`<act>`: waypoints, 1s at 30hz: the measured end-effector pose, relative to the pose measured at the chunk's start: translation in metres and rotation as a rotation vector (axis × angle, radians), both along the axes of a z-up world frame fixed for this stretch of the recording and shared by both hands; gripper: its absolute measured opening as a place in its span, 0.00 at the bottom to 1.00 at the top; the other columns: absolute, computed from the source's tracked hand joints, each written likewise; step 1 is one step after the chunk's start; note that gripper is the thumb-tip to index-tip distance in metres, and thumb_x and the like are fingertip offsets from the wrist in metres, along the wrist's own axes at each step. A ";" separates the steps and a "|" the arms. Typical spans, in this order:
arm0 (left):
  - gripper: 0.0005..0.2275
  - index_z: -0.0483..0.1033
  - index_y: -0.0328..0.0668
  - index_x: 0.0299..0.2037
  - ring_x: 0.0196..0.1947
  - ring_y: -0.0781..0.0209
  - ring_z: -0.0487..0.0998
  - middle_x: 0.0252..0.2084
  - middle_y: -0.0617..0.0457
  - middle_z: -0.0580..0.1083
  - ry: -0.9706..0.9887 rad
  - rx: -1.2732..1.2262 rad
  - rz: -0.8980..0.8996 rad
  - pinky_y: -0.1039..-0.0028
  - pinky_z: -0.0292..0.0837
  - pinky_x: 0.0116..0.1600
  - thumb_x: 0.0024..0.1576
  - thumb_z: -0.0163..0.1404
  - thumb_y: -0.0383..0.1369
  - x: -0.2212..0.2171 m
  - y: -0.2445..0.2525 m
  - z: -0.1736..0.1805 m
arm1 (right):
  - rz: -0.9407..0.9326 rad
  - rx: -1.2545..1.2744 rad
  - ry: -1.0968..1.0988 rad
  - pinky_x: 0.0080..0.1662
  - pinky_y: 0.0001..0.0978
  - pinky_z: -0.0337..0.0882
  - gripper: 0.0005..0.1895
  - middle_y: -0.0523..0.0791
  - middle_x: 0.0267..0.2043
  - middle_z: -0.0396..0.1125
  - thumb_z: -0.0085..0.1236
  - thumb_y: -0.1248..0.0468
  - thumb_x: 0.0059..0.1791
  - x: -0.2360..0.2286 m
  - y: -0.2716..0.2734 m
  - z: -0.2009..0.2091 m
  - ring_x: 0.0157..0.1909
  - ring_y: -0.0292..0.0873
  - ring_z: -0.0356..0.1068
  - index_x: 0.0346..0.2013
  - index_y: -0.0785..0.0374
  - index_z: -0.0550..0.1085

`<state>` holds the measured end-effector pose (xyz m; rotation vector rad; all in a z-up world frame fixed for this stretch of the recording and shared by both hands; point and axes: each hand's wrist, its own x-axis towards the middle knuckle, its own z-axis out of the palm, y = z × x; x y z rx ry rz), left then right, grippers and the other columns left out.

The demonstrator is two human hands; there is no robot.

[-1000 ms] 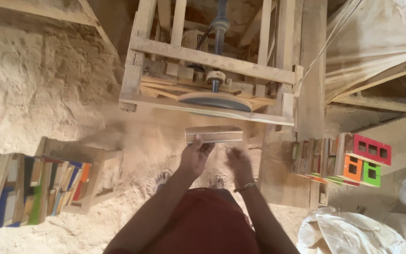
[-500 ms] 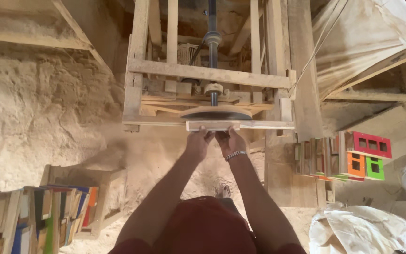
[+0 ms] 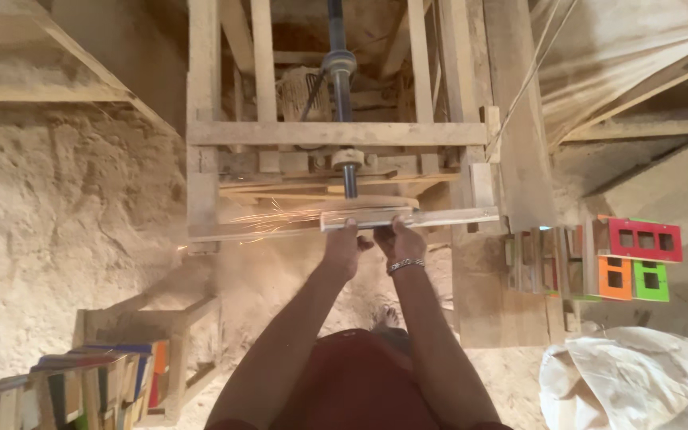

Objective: The person repeatedly presses the edges of small, colorful plastic frames against a rotating grinding wheel to smooth or shape them. The frames are handled one at a time, rotated to grind different sides, and then placed on a nearby wooden rack.

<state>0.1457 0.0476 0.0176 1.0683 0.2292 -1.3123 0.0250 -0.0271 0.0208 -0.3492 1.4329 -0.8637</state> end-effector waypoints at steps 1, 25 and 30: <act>0.08 0.68 0.38 0.50 0.24 0.58 0.69 0.38 0.49 0.71 -0.008 -0.008 -0.010 0.66 0.76 0.30 0.64 0.42 0.31 -0.012 -0.005 0.001 | 0.010 0.015 0.080 0.45 0.36 0.81 0.18 0.54 0.48 0.71 0.57 0.63 0.53 -0.012 -0.006 -0.003 0.46 0.49 0.77 0.48 0.78 0.70; 0.18 0.70 0.38 0.57 0.49 0.48 0.78 0.48 0.44 0.76 0.510 -0.294 -0.449 0.56 0.77 0.57 0.60 0.51 0.38 -0.215 0.024 0.087 | -0.018 -0.391 -0.691 0.61 0.57 0.66 0.42 0.56 0.59 0.67 0.36 0.37 0.53 -0.296 0.118 0.180 0.61 0.57 0.67 0.61 0.73 0.65; 0.17 0.70 0.37 0.53 0.48 0.47 0.79 0.44 0.41 0.76 0.481 -0.191 -0.786 0.56 0.79 0.54 0.60 0.51 0.40 -0.259 0.002 0.069 | 0.007 -0.411 -0.158 0.62 0.51 0.67 0.23 0.51 0.60 0.67 0.47 0.55 0.52 -0.343 0.118 0.208 0.63 0.53 0.65 0.59 0.62 0.70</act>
